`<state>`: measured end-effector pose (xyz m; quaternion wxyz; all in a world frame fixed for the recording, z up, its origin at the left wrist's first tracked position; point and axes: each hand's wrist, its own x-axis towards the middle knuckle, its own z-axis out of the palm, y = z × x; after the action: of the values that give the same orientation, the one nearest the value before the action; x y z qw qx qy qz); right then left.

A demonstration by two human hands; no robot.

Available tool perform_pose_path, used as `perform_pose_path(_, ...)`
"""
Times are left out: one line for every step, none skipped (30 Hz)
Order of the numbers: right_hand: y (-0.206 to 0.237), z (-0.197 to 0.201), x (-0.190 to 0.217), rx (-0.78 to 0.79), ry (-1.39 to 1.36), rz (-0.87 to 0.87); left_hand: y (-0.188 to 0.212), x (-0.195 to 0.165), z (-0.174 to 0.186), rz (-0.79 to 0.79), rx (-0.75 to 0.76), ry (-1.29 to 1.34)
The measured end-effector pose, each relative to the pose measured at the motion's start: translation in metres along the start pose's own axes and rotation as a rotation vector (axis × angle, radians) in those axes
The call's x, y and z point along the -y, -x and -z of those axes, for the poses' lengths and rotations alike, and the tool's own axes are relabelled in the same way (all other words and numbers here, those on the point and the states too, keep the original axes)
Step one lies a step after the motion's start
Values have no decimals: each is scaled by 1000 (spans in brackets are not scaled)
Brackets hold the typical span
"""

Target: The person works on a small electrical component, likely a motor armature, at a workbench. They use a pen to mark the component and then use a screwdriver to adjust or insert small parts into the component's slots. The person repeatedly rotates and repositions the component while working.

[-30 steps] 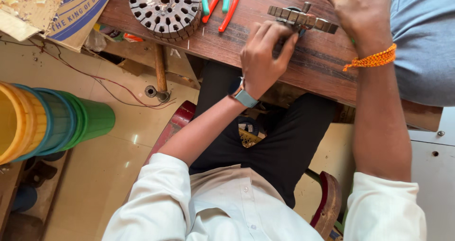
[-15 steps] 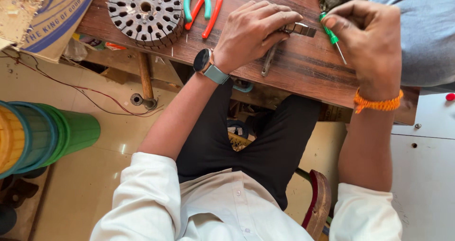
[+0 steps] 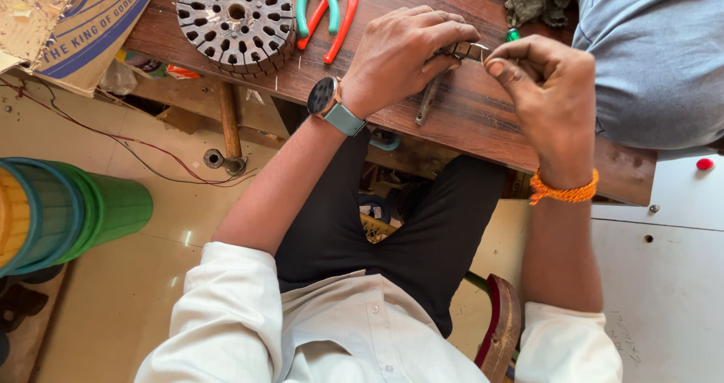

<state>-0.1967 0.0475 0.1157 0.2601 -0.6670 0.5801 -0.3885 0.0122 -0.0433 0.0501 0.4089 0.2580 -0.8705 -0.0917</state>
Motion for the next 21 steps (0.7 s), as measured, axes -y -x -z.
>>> perform_pose_path(2, -2, -1, -3, 25, 3, 0, 0, 0, -2, -9, 2)
perform_pose_path(4, -6, -4, -15, 81, 48, 0, 2, 0, -4, -17, 7)
perform_pose_path(6, -12, -7, -27, 136, 92, 0, 2, 0, -7, -25, 12)
perform_pose_path(8, -18, -10, -41, 192, 137, 0, 3, 0, -1, -20, 15)
perform_pose_path(12, -27, -14, -24, 174, 160, 0, 4, 0, 4, -14, 18)
perform_pose_path(17, -36, -17, -8, 156, 182, 2, 4, 0, 7, -8, 21)
perform_pose_path(21, -46, -20, -38, 231, 240, 4, 4, 1, -48, -43, -26)
perform_pose_path(23, -55, -23, -67, 307, 300, 8, 3, 2, -102, -81, -74)
perform_pose_path(26, -58, -24, -94, 384, 361, 13, 1, 1, -154, -120, -122)
perform_pose_path(29, -57, -26, -96, 375, 357, 17, -3, -1, -231, -142, -175)
perform_pose_path(32, -55, -25, -98, 364, 355, 22, -6, -3, -308, -162, -230)
perform_pose_path(34, -53, -24, -99, 348, 348, 27, -8, -4, -383, -177, -285)
perform_pose_path(35, -50, -21, -66, 329, 309, 32, -7, -4, -373, -151, -273)
perform_pose_path(38, -45, -18, -29, 310, 266, 37, -7, -3, -358, -124, -257)
perform_pose_path(40, -39, -14, 8, 293, 226, 41, -6, -4, -344, -99, -242)
perform_pose_path(40, -34, -10, 29, 310, 218, 43, -5, -5, -297, -102, -174)
perform_pose_path(40, -29, -5, 49, 328, 212, 44, -5, -6, -251, -107, -107)
perform_pose_path(39, -25, -1, 69, 345, 205, 45, -5, -8, -205, -111, -41)
perform_pose_path(36, -21, 2, 42, 352, 246, 46, -7, -11, -107, -141, 41)
perform_pose_path(31, -16, 4, 17, 357, 284, 46, -11, -16, -7, -169, 122)
perform_pose_path(28, -14, 6, -8, 361, 321, 47, -18, -21, 93, -196, 205)
